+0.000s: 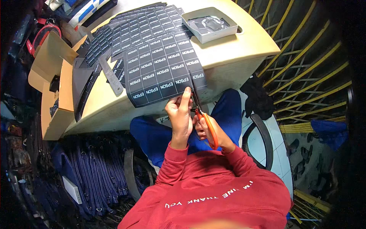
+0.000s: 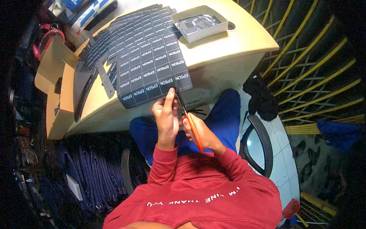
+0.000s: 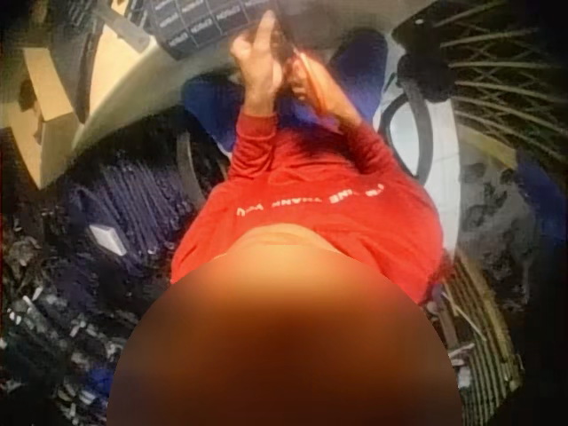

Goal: Cutting individual brand labels from a large printed sheet using scissors.

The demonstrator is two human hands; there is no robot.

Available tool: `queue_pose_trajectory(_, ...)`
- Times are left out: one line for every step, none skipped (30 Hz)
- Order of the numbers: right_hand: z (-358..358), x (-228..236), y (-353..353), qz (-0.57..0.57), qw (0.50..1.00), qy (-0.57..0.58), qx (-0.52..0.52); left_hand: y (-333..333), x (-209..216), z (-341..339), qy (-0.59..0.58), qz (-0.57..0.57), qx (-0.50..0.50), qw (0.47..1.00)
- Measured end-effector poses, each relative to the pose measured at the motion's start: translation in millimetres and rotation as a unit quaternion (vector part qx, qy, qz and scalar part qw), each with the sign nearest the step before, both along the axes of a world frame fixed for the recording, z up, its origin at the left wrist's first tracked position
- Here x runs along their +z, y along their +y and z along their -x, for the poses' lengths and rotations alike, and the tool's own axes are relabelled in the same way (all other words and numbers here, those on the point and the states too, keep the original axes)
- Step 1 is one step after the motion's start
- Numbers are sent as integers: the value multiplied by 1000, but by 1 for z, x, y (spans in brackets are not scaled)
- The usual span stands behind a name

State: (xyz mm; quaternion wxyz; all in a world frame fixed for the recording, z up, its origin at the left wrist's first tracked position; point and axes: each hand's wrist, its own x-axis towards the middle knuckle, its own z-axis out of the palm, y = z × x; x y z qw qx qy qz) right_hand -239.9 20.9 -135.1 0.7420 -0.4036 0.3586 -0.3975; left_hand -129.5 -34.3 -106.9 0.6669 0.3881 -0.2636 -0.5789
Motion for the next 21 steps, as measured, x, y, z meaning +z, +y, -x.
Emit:
queue_pose_trajectory(-1, 0, 0, -1, 1000, -8, -2, 0, 0, -1, 1, -2, -1, 1000)
queue_pose_trajectory(-1, 0, -1, -3, 1000, -8, -3, 0, -1, -1, 1, -4, -1, 1000)
queue_pose_trajectory(0, 0, -2, 9, 1000, 4, 0, 0, -1, -2, 1, -6, -1, 1000)
queue_pose_trajectory(0, 0, -2, 21, 1000, 16, 3, 1, -2, -2, 2, -8, -2, 1000)
queue_pose_trajectory(-1, 0, -2, 19, 1000, 16, 2, 1, -2, -3, -3, -5, -3, 1000)
queue_pose_trajectory(-2, 0, -1, 15, 1000, 8, -1, 1, -1, -3, -8, -2, -4, 1000)
queue_pose_trajectory(-2, 0, 0, 10, 1000, 0, -4, 2, -1, -4, -8, -4, -5, 1000)
queue_pose_trajectory(-2, 0, -1, 9, 1000, 0, -4, 1, -1, -5, -4, -3, -11, 1000)
queue_pose_trajectory(-3, 2, -2, 2, 1000, -5, -1, 1, -1, -5, 0, -2, -16, 1000)
queue_pose_trajectory(-3, 3, -3, -4, 1000, -11, 3, 1, 0, -5, -1, -3, -16, 1000)
queue_pose_trajectory(-3, 3, -2, -5, 1000, -10, 2, 1, 1, -4, 2, -1, -13, 1000)
queue_pose_trajectory(-4, 4, -2, -2, 1000, -5, -3, 1, 1, -3, 6, 1, -11, 1000)
queue_pose_trajectory(-4, 4, -2, 0, 1000, 0, -8, 1, 1, -3, 7, 1, -12, 1000)
queue_pose_trajectory(-4, 3, -2, 0, 1000, 0, -8, 1, 1, -3, 6, 0, -12, 1000)
queue_pose_trajectory(-4, 2, -3, -5, 1000, -7, -7, 1, 2, -3, 6, 0, -12, 1000)
queue_pose_trajectory(-4, 1, -4, -10, 1000, -13, -6, 0, 3, -3, 5, 0, -12, 1000)
queue_pose_trajectory(-4, 1, -4, -10, 1000, -13, -6, 0, 3, -2, 6, -4, -9, 1000)
queue_pose_trajectory(-5, 2, -4, -10, 1000, -15, -7, 0, 3, -2, 7, -8, -6, 1000)
queue_pose_trajectory(-5, 3, -4, -9, 1000, -17, -9, 0, 2, -3, 7, -9, -6, 1000)
queue_pose_trajectory(-6, 3, -4, -9, 1000, -17, -9, -1, 1, -3, 9, -2, -11, 1000)
queue_pose_trajectory(-6, 4, -3, -8, 1000, -12, -11, -1, 1, -4, 12, 4, -16, 1000)
